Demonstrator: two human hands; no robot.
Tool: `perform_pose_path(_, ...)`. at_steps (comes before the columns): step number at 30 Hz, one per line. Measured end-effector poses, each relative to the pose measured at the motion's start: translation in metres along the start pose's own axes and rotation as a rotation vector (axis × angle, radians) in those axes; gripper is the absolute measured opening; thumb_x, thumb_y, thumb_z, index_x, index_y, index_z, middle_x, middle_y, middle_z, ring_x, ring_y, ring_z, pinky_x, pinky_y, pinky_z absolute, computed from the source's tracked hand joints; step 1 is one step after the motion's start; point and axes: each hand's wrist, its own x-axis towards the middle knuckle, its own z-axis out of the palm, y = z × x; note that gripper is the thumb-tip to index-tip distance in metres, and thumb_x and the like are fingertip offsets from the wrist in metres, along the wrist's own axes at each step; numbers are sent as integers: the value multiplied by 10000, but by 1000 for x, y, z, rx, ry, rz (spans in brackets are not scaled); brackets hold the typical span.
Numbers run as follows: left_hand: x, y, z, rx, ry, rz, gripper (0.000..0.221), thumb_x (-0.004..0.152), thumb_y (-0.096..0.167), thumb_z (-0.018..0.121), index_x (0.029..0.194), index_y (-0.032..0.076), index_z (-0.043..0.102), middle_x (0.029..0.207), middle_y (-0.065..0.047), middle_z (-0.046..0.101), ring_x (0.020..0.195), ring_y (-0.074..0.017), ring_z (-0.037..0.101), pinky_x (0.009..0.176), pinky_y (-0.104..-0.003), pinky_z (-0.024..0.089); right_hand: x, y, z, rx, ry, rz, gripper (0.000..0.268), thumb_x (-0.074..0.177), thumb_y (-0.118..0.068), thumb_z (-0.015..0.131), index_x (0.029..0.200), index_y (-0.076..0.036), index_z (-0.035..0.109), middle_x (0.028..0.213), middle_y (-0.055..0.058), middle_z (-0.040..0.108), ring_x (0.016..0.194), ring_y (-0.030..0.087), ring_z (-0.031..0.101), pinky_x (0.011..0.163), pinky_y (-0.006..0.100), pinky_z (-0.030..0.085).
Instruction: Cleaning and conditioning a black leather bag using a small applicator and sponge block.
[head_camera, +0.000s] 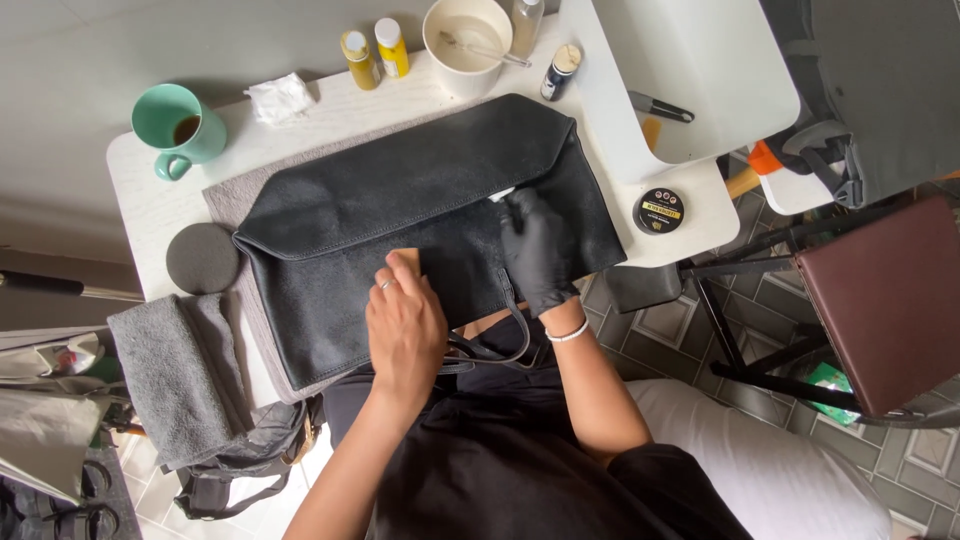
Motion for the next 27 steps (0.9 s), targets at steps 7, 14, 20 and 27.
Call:
perform_pose_path(7,14,42,20,-49,66,96,510,1014,256,562,1377,-101,528,1069,-214,610,831,-289,641,696,-366,538,9,26,-4,-65,-24,-9,95,942,-341,687,991,-264,712,861,25,737,888,312,741,771,453,592)
perform_pose_path(14,-28,23,0,17,-13,106,468,1034,227,501,1365,-101,543,1041,-218,618,831,-292,644,699,-361,528,21,53,-13,-214,106,22,64,963,-270,659,1003,-234,694,868,34,716,859,287,741,734,414,599)
perform_pose_path(20,6,46,12,-53,64,125,484,1029,251,540,1359,-102,547,1051,-211,614,827,-286,640,690,-365,529,-5,32,16,18,-20,-45,97,931,-280,704,1017,-236,707,898,33,746,911,312,741,768,440,599)
perform_pose_path(27,-16,22,2,31,98,120,445,999,212,517,1317,-96,570,977,-180,597,760,-267,603,632,-374,488,24,45,-20,-163,82,14,106,942,-251,695,1035,-208,723,884,52,740,866,320,749,741,449,602)
